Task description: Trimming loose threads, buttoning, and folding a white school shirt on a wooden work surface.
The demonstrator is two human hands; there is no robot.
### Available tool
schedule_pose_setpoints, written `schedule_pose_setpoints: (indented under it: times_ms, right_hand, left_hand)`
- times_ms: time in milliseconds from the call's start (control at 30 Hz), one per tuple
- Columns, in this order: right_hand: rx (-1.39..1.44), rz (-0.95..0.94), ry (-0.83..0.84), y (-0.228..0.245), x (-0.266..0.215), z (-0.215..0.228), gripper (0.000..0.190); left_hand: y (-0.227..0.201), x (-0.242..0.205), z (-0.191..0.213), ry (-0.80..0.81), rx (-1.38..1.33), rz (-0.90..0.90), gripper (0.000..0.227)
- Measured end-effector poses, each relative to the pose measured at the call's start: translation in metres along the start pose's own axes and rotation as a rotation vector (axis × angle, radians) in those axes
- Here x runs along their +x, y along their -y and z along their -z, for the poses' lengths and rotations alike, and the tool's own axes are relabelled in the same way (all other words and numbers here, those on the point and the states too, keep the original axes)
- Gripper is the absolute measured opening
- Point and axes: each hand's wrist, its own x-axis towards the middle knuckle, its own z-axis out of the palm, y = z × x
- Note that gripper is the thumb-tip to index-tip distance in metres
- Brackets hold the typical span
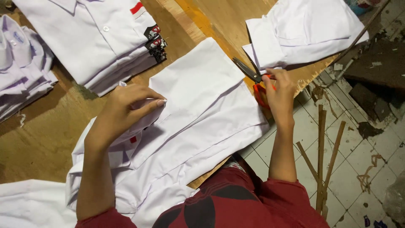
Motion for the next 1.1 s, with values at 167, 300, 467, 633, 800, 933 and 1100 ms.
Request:
schedule_pose_setpoints:
  times_ms: [167, 300, 467, 633, 800, 933, 1100]
  right_hand:
    - [0.57, 0.254, 0.447, 0.084, -0.006, -0.054, 0.016]
    - [0.791, 0.143, 1.201, 0.148, 0.0, -0.084, 0.032]
    - [0.952, -0.221, 1.17, 0.112, 0.053, -0.141, 0.037]
    - [0.918, -0.272, 0.43, 0.071, 0.099, -0.169, 0.019]
    - [1.134, -0.278, 1.206, 0.119, 0.078, -0.134, 0.037]
    - [0.987, -0.441, 0.981, 0.102, 0.086, -0.15, 0.041]
    - [0.961, -0.055, 0.34, 0.051, 0.099, -0.182, 0.02]
  left_hand:
    - [-0.003, -0.015, 0.013, -0.106, 0.183, -0.046, 0.005]
    - [-0.019, -0.034, 0.041, -0.114, 0.294, -0.05, 0.013]
    - [-0.019, -0.063, 0.07, -0.234, 0.47, 0.041, 0.01]
    - [0.034, -0.064, 0.081, -0.36, 0.594, 0.176, 0.012]
    - [0.103, -0.053, 0.072, -0.471, 0.736, 0.171, 0.012]
    - [0.104, -0.051, 0.073, -0.494, 0.747, 0.176, 0.013]
    - [0.112, -0.049, 0.071, -0.537, 0.765, 0.143, 0.009]
